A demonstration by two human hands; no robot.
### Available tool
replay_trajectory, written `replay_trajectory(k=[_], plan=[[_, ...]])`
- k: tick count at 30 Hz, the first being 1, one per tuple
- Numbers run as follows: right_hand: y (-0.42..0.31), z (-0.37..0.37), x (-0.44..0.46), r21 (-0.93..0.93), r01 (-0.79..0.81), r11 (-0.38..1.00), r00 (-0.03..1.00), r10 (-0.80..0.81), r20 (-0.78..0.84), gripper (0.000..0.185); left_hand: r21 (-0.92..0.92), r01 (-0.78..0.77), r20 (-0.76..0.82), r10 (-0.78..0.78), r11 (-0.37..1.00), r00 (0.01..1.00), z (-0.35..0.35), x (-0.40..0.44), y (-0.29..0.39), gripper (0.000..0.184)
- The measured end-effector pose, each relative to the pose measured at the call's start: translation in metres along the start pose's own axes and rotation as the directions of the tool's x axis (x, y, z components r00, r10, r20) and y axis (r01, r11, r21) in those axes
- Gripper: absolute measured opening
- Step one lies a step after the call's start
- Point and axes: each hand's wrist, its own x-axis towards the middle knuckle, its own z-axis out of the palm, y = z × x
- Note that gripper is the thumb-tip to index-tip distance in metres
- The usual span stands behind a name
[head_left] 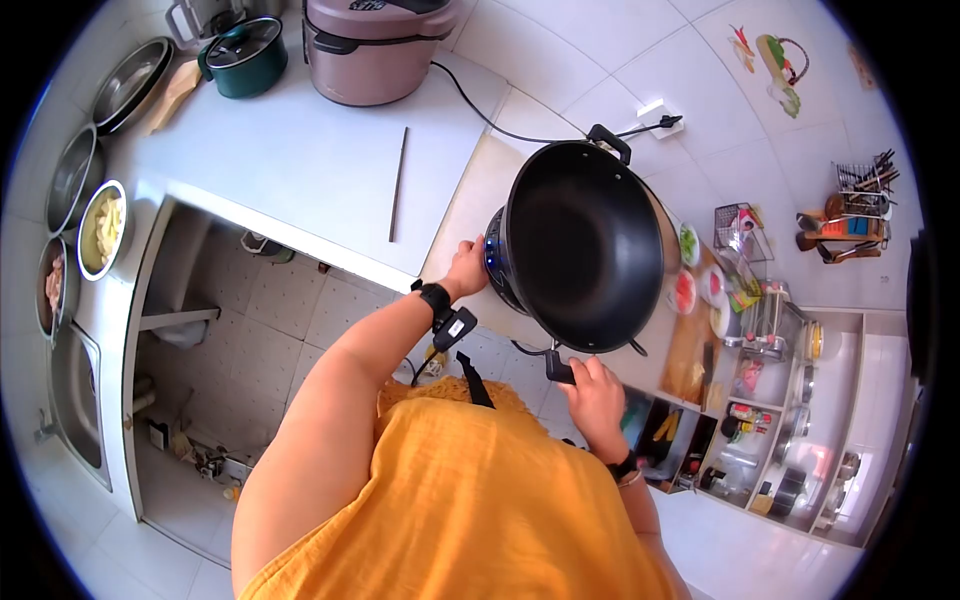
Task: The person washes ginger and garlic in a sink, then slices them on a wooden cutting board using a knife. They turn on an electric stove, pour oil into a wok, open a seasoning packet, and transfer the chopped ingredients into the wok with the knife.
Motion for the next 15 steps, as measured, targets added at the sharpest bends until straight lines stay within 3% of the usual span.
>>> replay_trajectory(k=[5,7,10,13,15], plan=[[0.001,0.000,0.001,-0.004,0.024,1.000,1.000,-0.024,-0.002,0.039,-0.022,-0.051,-0.035,0.051,0.998,0.998,0.011,-0.002,-0.003,0.069],[0.002,0.000,0.000,0.012,0.026,1.000,1.000,-0.026,-0.002,0.039,-0.065,-0.009,0.084,0.014,0.998,0.996,0.003,0.004,-0.004,0.070],[0.004,-0.002,0.002,0.035,0.031,0.999,1.000,-0.031,-0.005,0.039,0.048,0.048,0.084,-0.052,0.998,0.995,-0.006,-0.013,0.010,0.070],[0.004,-0.001,0.002,0.065,0.037,0.997,0.999,-0.036,-0.017,0.036,0.039,0.018,0.167,-0.025,0.999,0.986,0.006,-0.027,0.000,0.078],[0.002,0.001,0.003,0.065,-0.018,0.998,0.998,0.021,-0.054,0.033,-0.112,-0.012,0.177,0.031,0.994,0.984,0.004,-0.024,-0.014,0.066]])
